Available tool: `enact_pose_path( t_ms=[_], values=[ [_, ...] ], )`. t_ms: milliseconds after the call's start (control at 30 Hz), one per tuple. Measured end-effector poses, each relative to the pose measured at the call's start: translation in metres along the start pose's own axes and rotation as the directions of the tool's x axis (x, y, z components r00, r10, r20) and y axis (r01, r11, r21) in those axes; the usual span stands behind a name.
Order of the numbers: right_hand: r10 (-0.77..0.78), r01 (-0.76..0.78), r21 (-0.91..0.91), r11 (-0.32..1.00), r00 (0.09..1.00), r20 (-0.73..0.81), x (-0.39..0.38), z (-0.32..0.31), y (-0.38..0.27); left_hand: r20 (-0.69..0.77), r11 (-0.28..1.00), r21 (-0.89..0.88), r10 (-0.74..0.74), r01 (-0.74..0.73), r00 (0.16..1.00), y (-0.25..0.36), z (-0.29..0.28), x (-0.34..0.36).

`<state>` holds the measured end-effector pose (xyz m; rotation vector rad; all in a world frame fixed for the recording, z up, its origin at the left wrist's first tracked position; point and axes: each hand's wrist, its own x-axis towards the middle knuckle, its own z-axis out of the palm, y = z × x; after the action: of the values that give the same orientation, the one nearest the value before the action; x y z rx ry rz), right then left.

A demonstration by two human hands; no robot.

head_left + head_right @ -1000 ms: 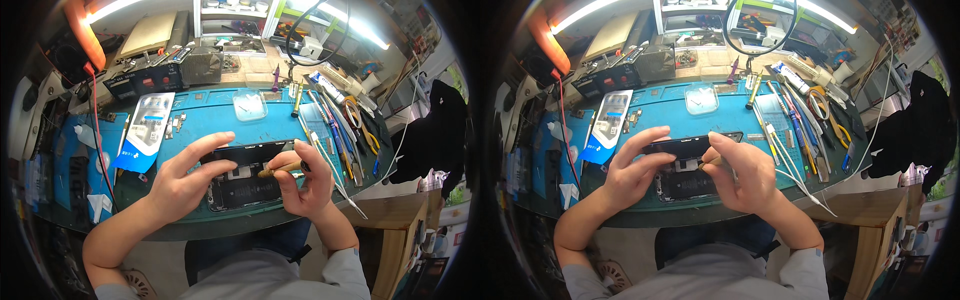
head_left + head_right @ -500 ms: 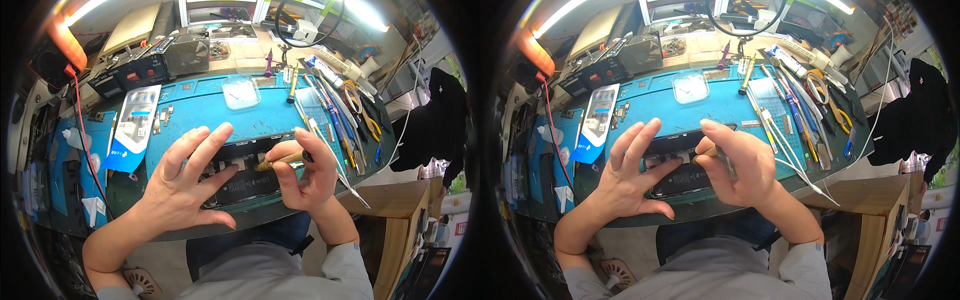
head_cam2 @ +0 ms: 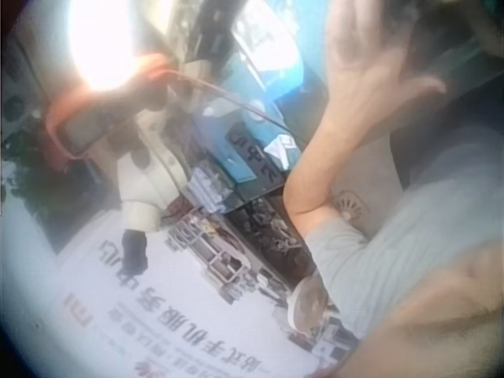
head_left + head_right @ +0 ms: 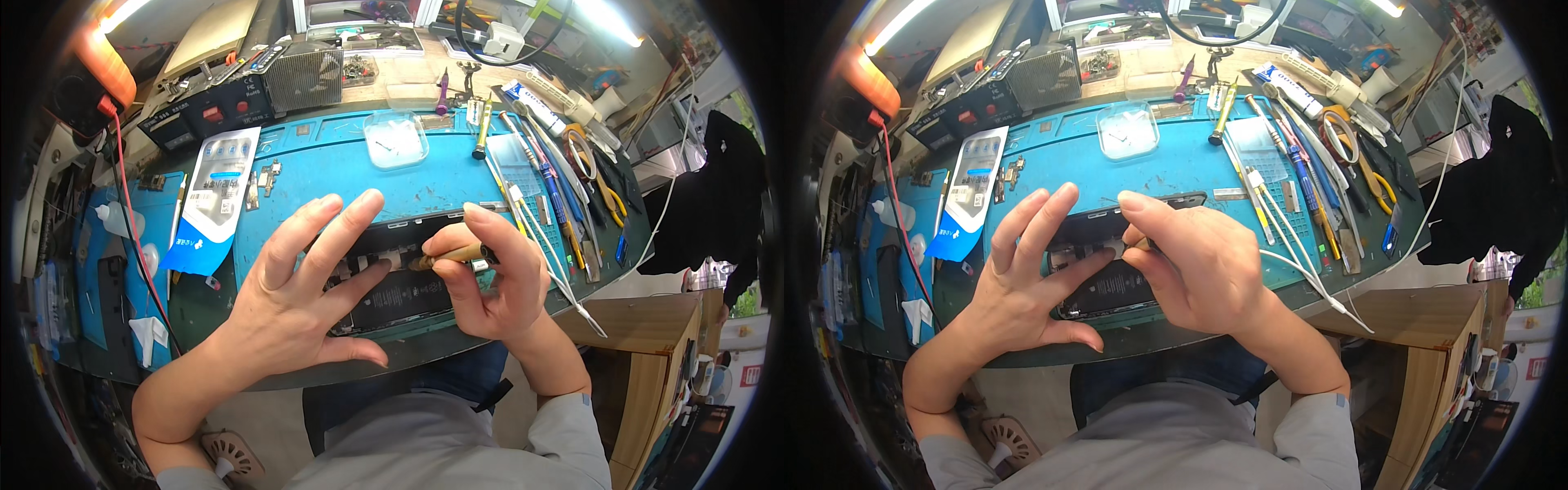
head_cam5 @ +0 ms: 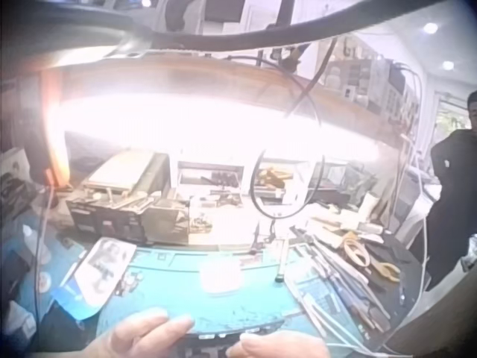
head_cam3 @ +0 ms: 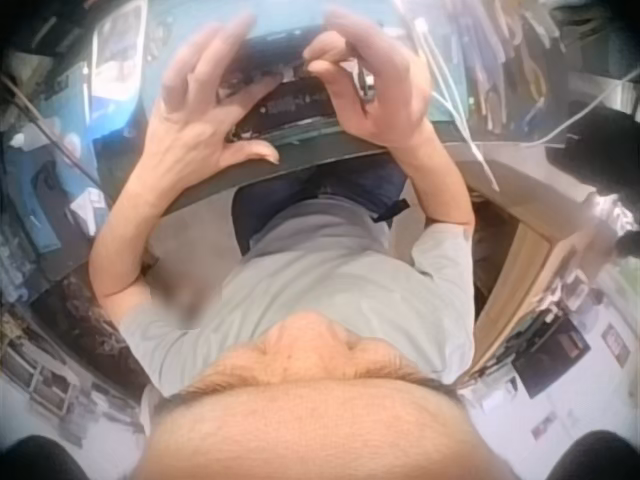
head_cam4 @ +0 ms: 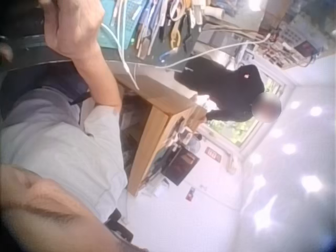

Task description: The person opens a smartphone, disconnects and reconnects internal ribbon cables, and uses a screwdriver to adjust components. They repeatedly plug in a charging cable to test the device, which displays the Apple logo and lock screen. The person continues to manipulate internal connectors and screws while the phone remains powered on.

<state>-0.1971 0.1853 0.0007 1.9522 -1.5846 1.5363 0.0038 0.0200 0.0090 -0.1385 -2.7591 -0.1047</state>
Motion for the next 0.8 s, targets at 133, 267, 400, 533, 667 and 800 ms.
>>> enact_pose_path(
  t_ms=[133,267,400,533,667,800],
  values=[
    [-0.009,0.009,-0.006,1.0,1.0,0.002,-0.0008,0.0008,0.0014,-0.001,1.0,0.001,-0.002,0.002,1.0,0.0001,-0.0003,0.0001],
    [-0.027,0.027,-0.015,1.0,1.0,0.008,0.001,0.0019,0.003,-0.003,1.0,0.01,-0.003,0.003,1.0,0.0003,0.0001,0.0005],
    [-0.029,0.029,-0.023,0.999,1.0,0.009,0.0006,0.0023,0.0041,-0.002,1.0,0.014,-0.006,0.006,1.0,0.0005,0.0003,0.0007],
    [-0.039,0.039,-0.014,0.999,0.999,0.0,0.0022,0.0032,0.0044,0.005,1.0,0.019,-0.009,0.009,1.0,0.0007,0.0,0.0009],
    [-0.04,0.04,-0.015,0.999,0.999,0.001,0.0021,0.0035,0.0048,0.006,1.0,0.02,-0.009,0.009,1.0,0.0009,-0.0004,0.0009],
    [-0.019,0.019,-0.023,1.0,1.0,0.009,0.0028,0.003,0.0022,0.003,1.0,0.008,-0.015,0.015,1.0,0.0016,0.0009,0.001]
  ],
)
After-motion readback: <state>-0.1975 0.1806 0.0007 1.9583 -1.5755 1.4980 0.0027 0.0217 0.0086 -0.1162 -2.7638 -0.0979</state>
